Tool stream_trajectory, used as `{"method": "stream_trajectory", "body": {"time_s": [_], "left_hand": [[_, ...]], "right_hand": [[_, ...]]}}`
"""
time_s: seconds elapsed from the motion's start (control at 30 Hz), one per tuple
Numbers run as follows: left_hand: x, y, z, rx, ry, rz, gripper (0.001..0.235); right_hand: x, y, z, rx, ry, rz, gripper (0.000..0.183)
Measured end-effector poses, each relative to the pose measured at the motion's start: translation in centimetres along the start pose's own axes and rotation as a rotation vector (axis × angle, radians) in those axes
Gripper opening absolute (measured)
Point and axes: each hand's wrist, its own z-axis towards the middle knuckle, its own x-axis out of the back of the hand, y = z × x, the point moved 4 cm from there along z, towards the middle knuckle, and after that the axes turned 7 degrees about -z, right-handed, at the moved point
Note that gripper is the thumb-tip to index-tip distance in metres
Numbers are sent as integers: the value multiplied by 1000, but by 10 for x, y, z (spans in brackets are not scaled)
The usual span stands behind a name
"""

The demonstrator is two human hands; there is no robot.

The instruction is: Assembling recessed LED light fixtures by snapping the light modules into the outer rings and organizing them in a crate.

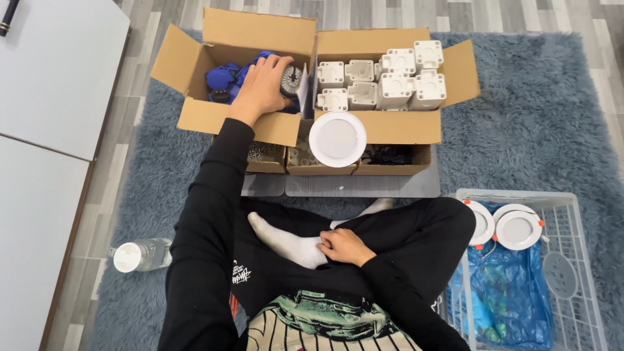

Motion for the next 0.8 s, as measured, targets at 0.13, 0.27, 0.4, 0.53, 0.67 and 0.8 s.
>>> {"method": "stream_trajectory", "body": {"time_s": [0.13,0.27,0.4,0.53,0.67,0.8], "left_hand": [[-9,-2,6,38,10,18,99],[0,1,0,30,95,19,83],[34,9,-13,52,318,-84,80],[83,38,-52,13,455,-317,85],[94,55,-104,-5,594,-608,79],[87,84,-161,40,574,-743,88]], "right_hand": [[0,0,1,8,7,9,35],[0,-1,-2,1,-6,11,35],[2,-1,0,4,-9,24,35],[1,0,1,-1,-20,20,34],[6,2,1,-34,-97,113,34],[13,-1,-1,-55,-115,292,33]]}}
